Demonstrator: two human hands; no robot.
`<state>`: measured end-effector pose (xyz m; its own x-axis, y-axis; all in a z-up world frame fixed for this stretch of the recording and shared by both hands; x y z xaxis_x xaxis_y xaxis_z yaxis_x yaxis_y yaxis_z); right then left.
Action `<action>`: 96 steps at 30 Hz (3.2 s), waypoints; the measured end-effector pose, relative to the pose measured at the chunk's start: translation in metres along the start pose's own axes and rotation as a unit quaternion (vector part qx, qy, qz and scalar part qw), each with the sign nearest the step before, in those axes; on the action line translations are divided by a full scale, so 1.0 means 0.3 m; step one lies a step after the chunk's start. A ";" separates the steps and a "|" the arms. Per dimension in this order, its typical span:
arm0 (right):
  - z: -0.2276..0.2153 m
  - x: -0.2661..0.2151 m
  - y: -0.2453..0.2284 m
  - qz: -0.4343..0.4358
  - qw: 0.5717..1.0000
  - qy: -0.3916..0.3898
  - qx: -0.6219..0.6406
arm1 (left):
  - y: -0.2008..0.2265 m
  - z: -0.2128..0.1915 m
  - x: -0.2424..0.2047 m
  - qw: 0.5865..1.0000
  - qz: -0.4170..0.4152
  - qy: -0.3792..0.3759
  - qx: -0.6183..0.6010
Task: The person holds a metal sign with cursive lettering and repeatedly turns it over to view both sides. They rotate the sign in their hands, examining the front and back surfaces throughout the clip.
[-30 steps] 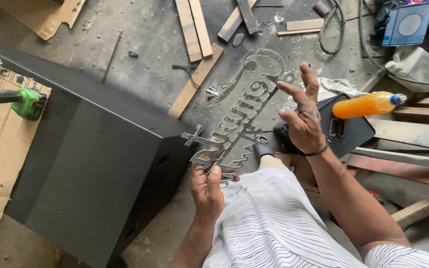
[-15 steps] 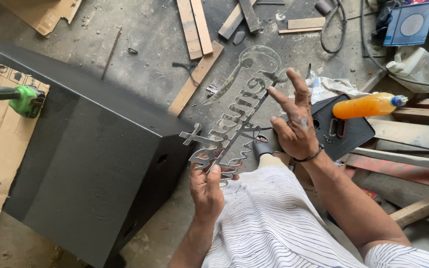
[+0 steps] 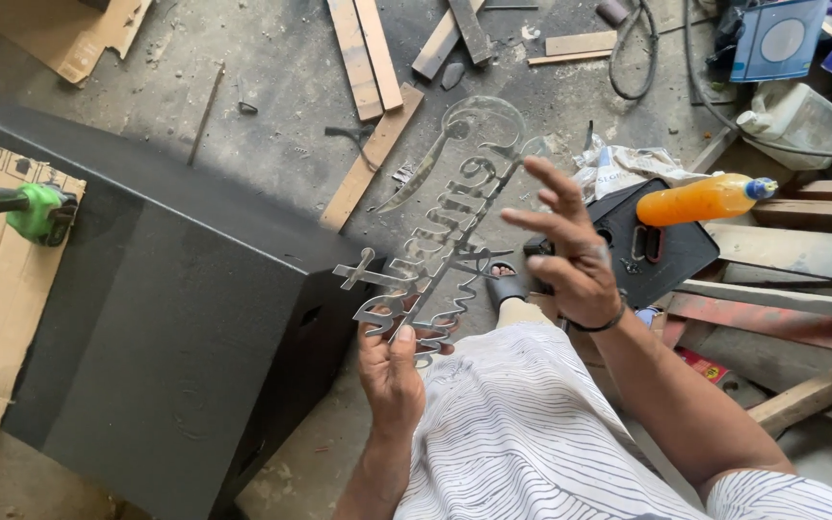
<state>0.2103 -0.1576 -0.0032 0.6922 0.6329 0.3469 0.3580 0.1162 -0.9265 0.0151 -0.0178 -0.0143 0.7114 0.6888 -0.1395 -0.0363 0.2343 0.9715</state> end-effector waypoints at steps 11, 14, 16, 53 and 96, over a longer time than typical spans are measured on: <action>-0.113 0.019 0.075 -0.028 0.993 -0.002 -0.111 | -0.008 0.001 0.006 0.996 -0.055 0.029 -0.061; -0.055 0.025 0.063 -0.117 0.937 -0.041 -0.326 | 0.002 0.011 0.003 0.996 -0.070 0.025 -0.054; -0.058 0.024 0.054 -0.125 0.924 -0.055 -0.356 | -0.001 0.009 -0.001 0.996 -0.072 0.022 -0.051; -0.061 0.030 0.050 -0.136 0.965 -0.011 -0.226 | -0.041 -0.021 -0.043 0.995 -0.070 0.028 -0.060; -0.532 -0.949 1.295 0.710 0.607 -0.114 -0.337 | -0.202 -0.013 0.271 0.934 -0.258 0.090 0.229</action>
<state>0.2522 -0.4148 -0.4387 0.5253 -0.1733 -0.8331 -0.2699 -0.9624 0.0300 0.0725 0.0266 -0.0853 0.4201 0.6795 -0.6016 0.6115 0.2779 0.7409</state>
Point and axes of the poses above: each hand's wrist, its own x-axis towards the middle knuckle, its own z-axis out of the palm, y = z × x, the point moved 3 cm from there along x, towards the middle knuckle, and after that the axes turned 2 degrees about z, right-handed, at the moved point
